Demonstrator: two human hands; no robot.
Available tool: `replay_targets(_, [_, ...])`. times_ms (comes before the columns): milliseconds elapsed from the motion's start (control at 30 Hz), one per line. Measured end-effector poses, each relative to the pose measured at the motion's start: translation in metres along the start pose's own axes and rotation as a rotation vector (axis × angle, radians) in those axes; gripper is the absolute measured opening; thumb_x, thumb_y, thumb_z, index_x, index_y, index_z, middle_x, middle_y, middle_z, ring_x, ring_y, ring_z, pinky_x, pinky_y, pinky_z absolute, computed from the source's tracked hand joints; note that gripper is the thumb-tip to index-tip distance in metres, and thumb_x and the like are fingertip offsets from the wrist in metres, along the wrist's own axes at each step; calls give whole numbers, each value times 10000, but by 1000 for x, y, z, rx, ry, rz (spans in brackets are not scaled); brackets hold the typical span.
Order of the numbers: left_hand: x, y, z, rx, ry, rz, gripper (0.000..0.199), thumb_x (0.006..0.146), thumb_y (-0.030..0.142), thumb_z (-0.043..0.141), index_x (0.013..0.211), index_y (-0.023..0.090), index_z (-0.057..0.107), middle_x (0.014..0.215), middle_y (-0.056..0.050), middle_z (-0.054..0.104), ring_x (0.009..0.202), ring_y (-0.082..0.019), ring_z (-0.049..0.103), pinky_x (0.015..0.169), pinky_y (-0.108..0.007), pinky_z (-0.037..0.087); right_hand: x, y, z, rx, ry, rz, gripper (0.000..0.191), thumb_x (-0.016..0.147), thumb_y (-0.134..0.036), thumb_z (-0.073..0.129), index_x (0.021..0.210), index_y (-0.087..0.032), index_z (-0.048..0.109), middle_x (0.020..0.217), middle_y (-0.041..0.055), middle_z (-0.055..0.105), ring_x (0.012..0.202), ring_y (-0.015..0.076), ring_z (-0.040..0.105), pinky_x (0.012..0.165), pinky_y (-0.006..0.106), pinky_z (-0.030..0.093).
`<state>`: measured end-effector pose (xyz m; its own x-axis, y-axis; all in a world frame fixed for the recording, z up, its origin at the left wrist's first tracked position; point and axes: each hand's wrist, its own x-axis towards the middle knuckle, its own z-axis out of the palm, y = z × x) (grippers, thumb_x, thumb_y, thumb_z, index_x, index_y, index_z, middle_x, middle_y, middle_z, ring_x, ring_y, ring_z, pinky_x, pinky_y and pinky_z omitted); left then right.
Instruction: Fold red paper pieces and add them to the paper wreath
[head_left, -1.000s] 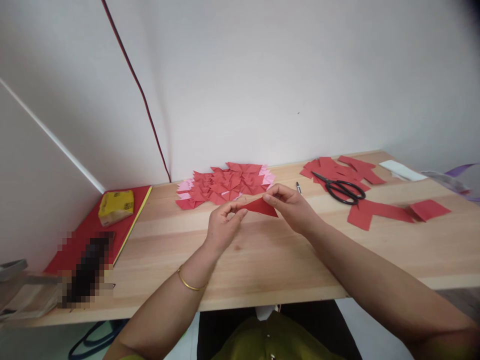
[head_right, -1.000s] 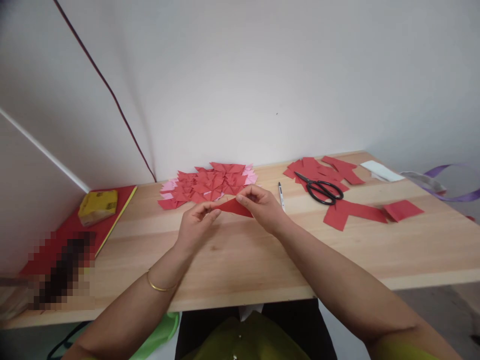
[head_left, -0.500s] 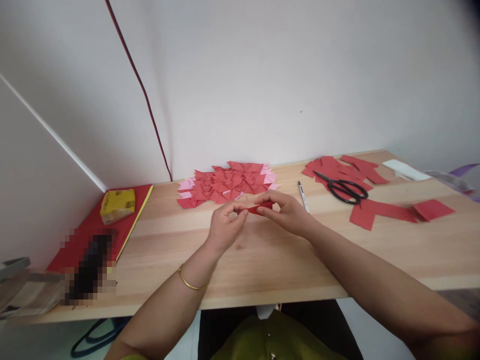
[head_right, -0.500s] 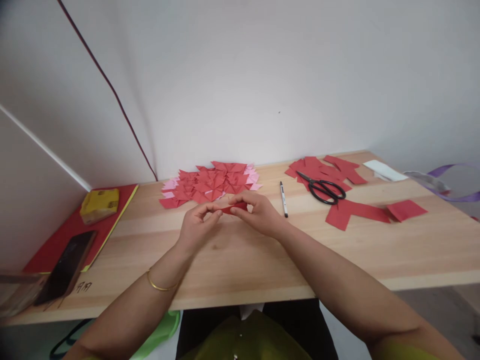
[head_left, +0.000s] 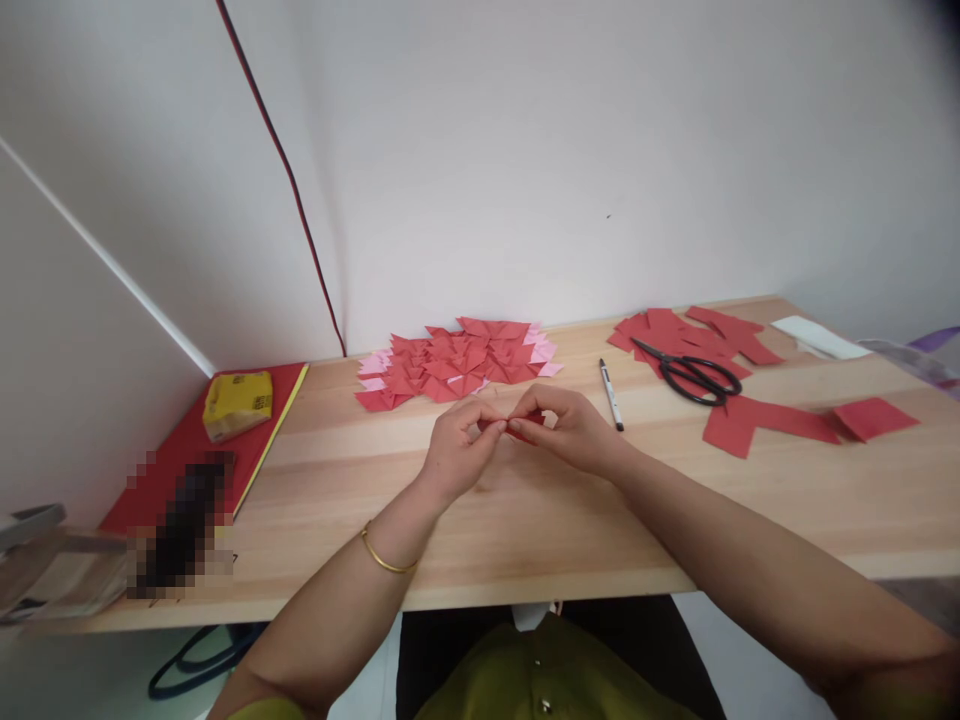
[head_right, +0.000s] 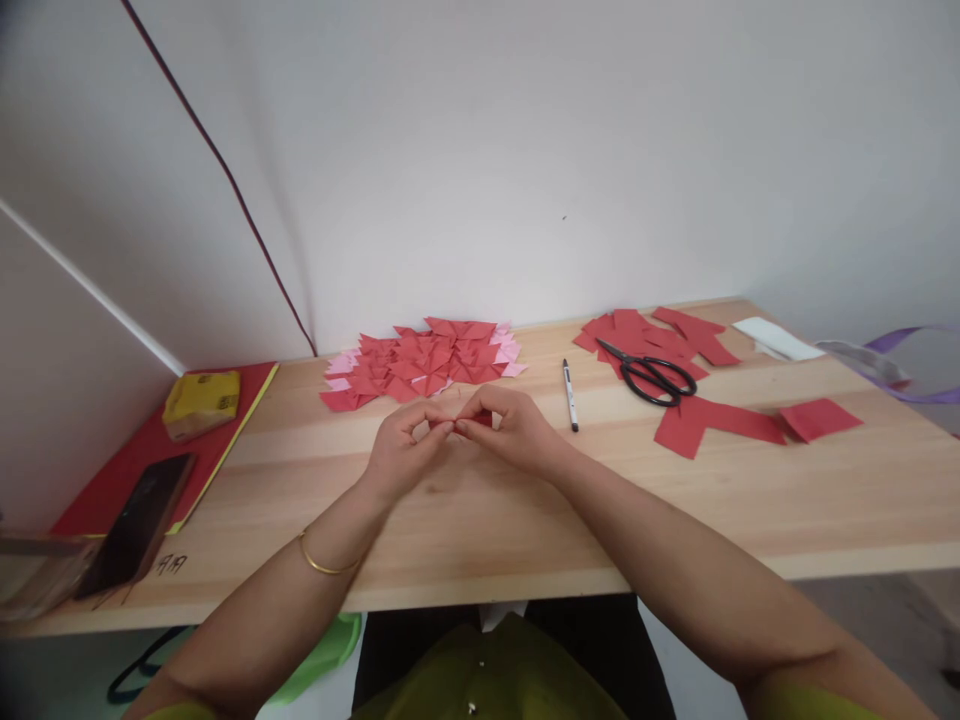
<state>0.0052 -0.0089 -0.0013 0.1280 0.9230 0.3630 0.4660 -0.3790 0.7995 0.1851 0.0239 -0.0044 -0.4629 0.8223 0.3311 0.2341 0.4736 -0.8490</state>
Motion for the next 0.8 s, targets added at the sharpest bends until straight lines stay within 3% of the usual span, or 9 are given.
replay_targets(167, [1,-6,-6,-56,29,-78,129,763,263,613,673,171,622,672,-1,587,661,-133,533,669,-261,414,2,6,-10,19,-7,44,191,803,-352,612,710,-186,625,702,21,615,640,133,524,627,280,422])
replay_targets(300, [3,-9,-10,-56,-20,-112,121,765,251,605,678,168,619,697,-6,590,685,-137,539,695,-268,423,3,8,-14,8,-18,49,183,803,-339,606,712,-180,620,703,20,604,646,133,522,627,282,422])
replay_targets(533, [3,-6,-6,64,-51,32,124,786,210,563,836,197,676,851,-52,620,852,-179,567,793,-317,436,2,7,-8,-55,-15,24,184,799,-336,599,698,-184,615,696,28,586,646,139,510,614,284,417])
replay_targets(800, [0,-6,7,115,-60,84,134,710,166,541,579,194,526,623,-7,543,651,-145,496,668,-295,408,-2,9,-2,-53,-128,59,181,804,-346,602,717,-188,619,692,28,608,623,139,519,590,279,415])
